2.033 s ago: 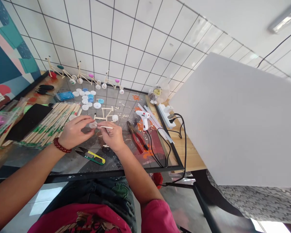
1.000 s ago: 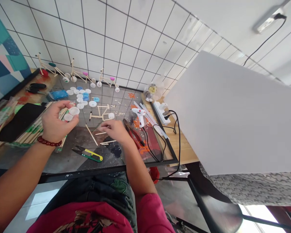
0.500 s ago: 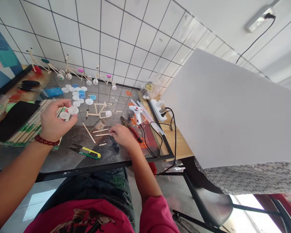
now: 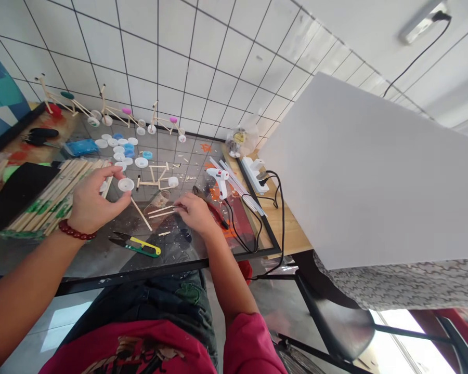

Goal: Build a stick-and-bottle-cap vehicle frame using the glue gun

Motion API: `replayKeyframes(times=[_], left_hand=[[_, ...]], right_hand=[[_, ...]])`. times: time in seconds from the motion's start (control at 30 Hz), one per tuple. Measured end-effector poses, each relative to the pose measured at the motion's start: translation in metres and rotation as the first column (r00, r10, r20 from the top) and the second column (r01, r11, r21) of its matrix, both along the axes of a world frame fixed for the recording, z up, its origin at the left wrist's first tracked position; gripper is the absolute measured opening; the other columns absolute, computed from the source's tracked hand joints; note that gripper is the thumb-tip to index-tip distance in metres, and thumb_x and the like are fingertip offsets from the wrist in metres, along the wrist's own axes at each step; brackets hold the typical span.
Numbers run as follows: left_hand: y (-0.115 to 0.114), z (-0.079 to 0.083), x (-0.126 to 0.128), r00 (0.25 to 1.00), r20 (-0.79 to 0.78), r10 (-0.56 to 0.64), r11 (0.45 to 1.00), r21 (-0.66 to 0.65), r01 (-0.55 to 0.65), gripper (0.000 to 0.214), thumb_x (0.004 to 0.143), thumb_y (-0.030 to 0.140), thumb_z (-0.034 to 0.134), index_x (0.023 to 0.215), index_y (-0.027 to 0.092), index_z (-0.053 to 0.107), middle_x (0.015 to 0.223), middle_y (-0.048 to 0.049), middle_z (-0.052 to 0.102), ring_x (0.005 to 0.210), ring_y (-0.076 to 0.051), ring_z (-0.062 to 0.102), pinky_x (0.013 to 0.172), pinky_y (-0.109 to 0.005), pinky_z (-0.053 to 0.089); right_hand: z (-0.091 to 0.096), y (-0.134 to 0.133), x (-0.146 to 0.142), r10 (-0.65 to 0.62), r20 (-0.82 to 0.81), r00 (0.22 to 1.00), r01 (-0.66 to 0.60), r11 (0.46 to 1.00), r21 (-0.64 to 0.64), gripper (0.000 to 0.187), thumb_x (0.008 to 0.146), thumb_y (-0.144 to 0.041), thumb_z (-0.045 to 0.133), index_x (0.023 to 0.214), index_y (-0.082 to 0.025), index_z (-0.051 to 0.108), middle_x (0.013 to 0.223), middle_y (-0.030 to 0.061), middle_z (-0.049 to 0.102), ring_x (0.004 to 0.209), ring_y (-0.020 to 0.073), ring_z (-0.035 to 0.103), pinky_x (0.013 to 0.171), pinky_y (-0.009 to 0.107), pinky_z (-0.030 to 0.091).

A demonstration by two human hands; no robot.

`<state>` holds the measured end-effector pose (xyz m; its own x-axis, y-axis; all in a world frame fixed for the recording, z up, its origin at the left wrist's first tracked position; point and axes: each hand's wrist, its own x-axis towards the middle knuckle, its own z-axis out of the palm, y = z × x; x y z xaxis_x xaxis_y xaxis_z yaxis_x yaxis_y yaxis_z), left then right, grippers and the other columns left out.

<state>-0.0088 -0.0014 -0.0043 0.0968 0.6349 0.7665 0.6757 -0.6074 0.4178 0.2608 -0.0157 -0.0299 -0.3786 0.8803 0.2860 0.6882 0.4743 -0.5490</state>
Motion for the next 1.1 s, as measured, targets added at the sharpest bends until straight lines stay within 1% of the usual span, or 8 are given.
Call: replayKeyframes(times=[0.13, 0.23, 0.37, 0.53, 0.67, 0.8, 0.93, 1.1], left_hand=[[-0.004, -0.002, 0.006, 0.994, -0.056, -0.088, 0.996, 0.015, 0.089, 0.045, 0.077, 0.016, 0.068, 0.121, 0.019, 0.061, 0.100, -0.0061, 0.072, 0.103, -0.027, 0.070, 0.096, -0.043, 0.057], [-0.006, -0.003, 0.009, 0.986, -0.098, -0.136, 0.991, -0.019, 0.135, 0.044, 0.079, 0.016, 0.066, 0.122, 0.021, 0.059, 0.100, -0.0066, 0.071, 0.103, -0.028, 0.069, 0.094, -0.045, 0.058], [-0.007, -0.006, 0.010, 0.979, -0.111, -0.171, 0.985, -0.055, 0.165, 0.047, 0.080, 0.015, 0.064, 0.126, 0.025, 0.057, 0.103, -0.0065, 0.071, 0.106, -0.029, 0.069, 0.095, -0.045, 0.059], [-0.007, -0.008, 0.010, 0.975, -0.120, -0.184, 0.983, -0.018, 0.184, 0.053, 0.078, 0.014, 0.066, 0.129, 0.024, 0.057, 0.102, -0.0061, 0.071, 0.100, -0.027, 0.070, 0.090, -0.042, 0.061], [-0.009, -0.007, 0.011, 0.972, -0.134, -0.193, 0.981, -0.043, 0.189, 0.055, 0.078, 0.015, 0.067, 0.131, 0.025, 0.057, 0.102, -0.0051, 0.072, 0.099, -0.025, 0.071, 0.089, -0.039, 0.060], [-0.011, -0.006, 0.012, 0.972, -0.134, -0.194, 0.981, -0.043, 0.189, 0.057, 0.076, 0.013, 0.067, 0.130, 0.027, 0.058, 0.102, -0.0056, 0.072, 0.100, -0.025, 0.071, 0.090, -0.038, 0.059], [-0.012, -0.005, 0.014, 0.968, -0.098, -0.232, 0.969, -0.114, 0.221, 0.056, 0.074, 0.014, 0.065, 0.129, 0.027, 0.060, 0.103, -0.0065, 0.072, 0.100, -0.026, 0.071, 0.092, -0.039, 0.059], [-0.012, -0.005, 0.016, 0.963, -0.064, -0.262, 0.952, -0.178, 0.247, 0.052, 0.074, 0.016, 0.066, 0.126, 0.024, 0.062, 0.103, -0.0080, 0.074, 0.101, -0.026, 0.072, 0.094, -0.043, 0.059]], right_hand=[[0.003, -0.003, -0.017, 0.124, 0.199, 0.972, -0.136, 0.990, 0.049, 0.006, 0.092, -0.018, 0.068, 0.092, -0.019, 0.074, 0.094, 0.0062, 0.070, 0.092, 0.0200, 0.063, 0.085, 0.031, 0.046], [0.008, -0.007, -0.026, 0.067, 0.332, 0.941, -0.099, 0.992, 0.082, 0.011, 0.095, -0.016, 0.061, 0.092, -0.017, 0.071, 0.095, 0.0083, 0.071, 0.092, 0.0229, 0.062, 0.082, 0.033, 0.043], [0.019, -0.015, -0.031, -0.106, 0.213, 0.971, 0.058, 0.974, 0.220, 0.016, 0.099, -0.017, 0.050, 0.103, -0.017, 0.066, 0.091, 0.0084, 0.071, 0.085, 0.0222, 0.061, 0.078, 0.033, 0.042], [0.026, -0.019, -0.045, -0.024, 0.109, 0.994, -0.020, 0.924, 0.382, 0.020, 0.100, -0.017, 0.046, 0.105, -0.018, 0.065, 0.092, 0.0082, 0.072, 0.089, 0.0216, 0.061, 0.081, 0.033, 0.042], [0.022, -0.017, -0.053, -0.011, 0.133, 0.991, -0.043, 0.918, 0.393, 0.022, 0.101, -0.019, 0.045, 0.106, -0.017, 0.066, 0.091, 0.0087, 0.071, 0.088, 0.0217, 0.060, 0.080, 0.033, 0.042], [0.019, -0.016, -0.051, 0.024, 0.131, 0.991, -0.067, 0.939, 0.337, 0.023, 0.103, -0.021, 0.043, 0.108, -0.019, 0.065, 0.092, 0.0085, 0.071, 0.087, 0.0218, 0.058, 0.080, 0.034, 0.042], [0.020, -0.016, -0.048, 0.086, 0.105, 0.991, -0.113, 0.952, 0.285, 0.023, 0.103, -0.021, 0.042, 0.108, -0.018, 0.065, 0.093, 0.0094, 0.069, 0.087, 0.0224, 0.057, 0.081, 0.035, 0.042], [0.017, -0.014, -0.046, 0.102, 0.139, 0.985, -0.144, 0.930, 0.339, 0.027, 0.099, -0.012, 0.042, 0.110, -0.019, 0.066, 0.094, 0.0086, 0.069, 0.090, 0.0221, 0.057, 0.082, 0.035, 0.042]])
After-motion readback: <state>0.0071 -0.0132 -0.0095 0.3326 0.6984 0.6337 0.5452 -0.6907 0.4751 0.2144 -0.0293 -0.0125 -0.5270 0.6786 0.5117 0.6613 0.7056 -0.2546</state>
